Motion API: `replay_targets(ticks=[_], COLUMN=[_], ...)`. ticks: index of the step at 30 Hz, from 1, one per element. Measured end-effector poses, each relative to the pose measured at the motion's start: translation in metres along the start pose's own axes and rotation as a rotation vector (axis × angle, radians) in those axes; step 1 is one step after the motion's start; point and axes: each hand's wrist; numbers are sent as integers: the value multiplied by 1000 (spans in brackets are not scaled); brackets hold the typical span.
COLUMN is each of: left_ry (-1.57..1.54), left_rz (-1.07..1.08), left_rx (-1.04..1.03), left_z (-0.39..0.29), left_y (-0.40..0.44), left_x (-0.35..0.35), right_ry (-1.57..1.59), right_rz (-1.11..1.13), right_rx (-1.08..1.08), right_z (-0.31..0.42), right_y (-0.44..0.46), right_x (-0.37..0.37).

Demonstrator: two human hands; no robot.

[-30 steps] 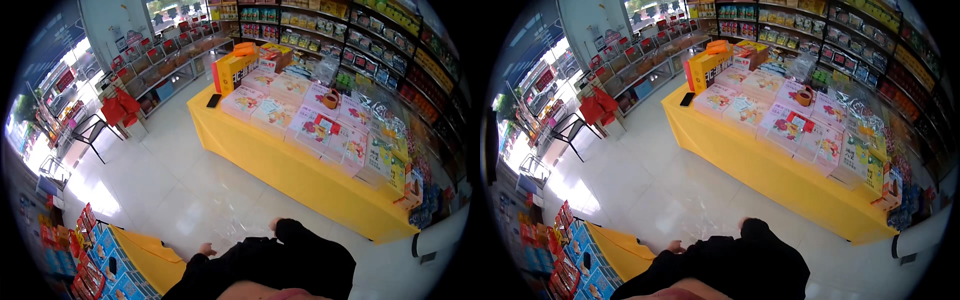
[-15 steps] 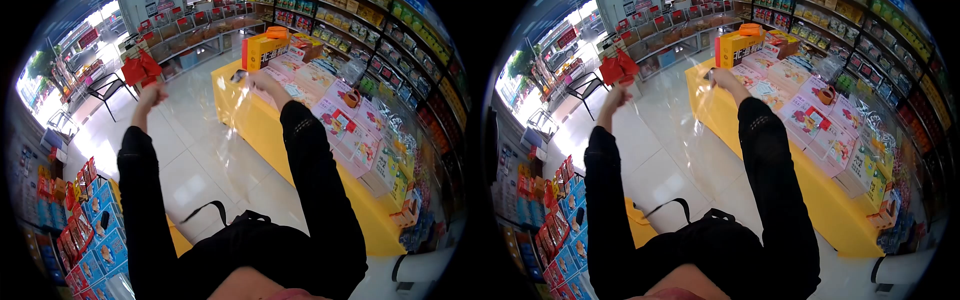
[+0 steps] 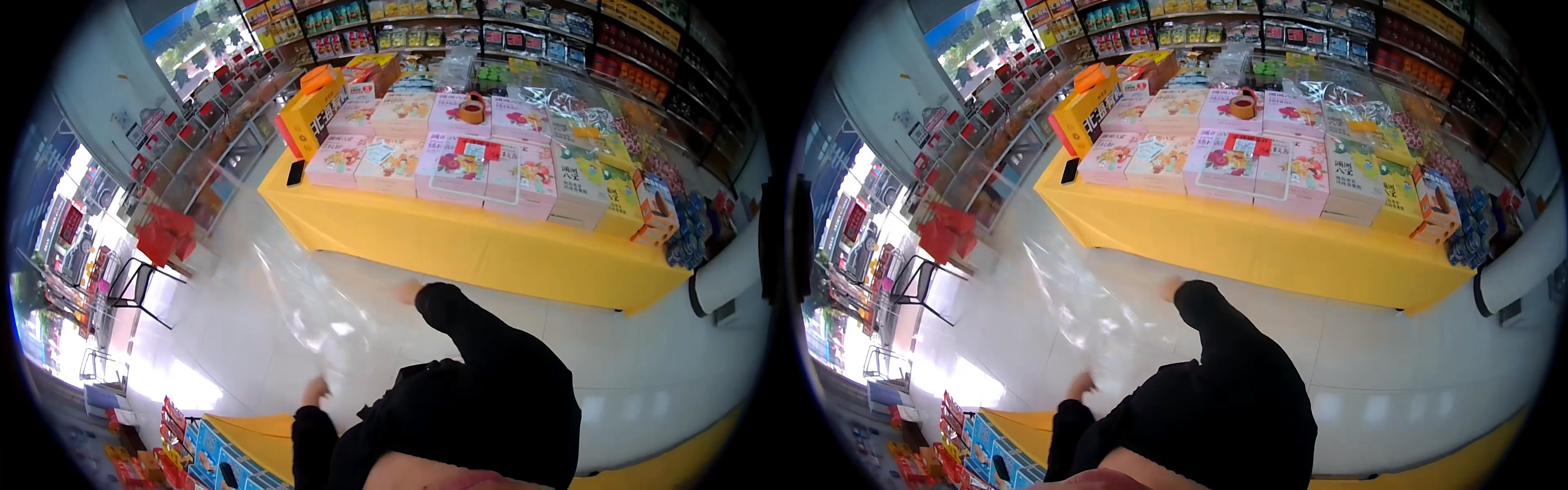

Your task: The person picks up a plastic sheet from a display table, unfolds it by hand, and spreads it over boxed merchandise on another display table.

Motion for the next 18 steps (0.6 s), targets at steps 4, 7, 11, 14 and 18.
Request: replay_targets(ticks=[4,7,11,14,18], left_ry=[-975,-477,318,-476,-371], left_rz=[618,601,577,34,-744], left_rx=[225,-105,-360,224,-21], left_z=[-89,-74,-14,35,2], left_y=[-77,-77,-33,65,49], left_x=[-88,-93,-84,75,441], right_ry=[231,661,803,660,382], right_rz=[705,685,503,293,-275], right_rx=[-565,-544,-454,-54,122], right_z=[-65,-77,-69,-33,111], right_y=[-115,-131,-61,73,73], right_x=[-103,-87,-43,63,384])
Point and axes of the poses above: each hand's wrist, its own y-axis towards the middle knuckle, its own x-axis out of the back of the hand, z = x × y, and after that the axes turned 11 degrees about -x, right-handed
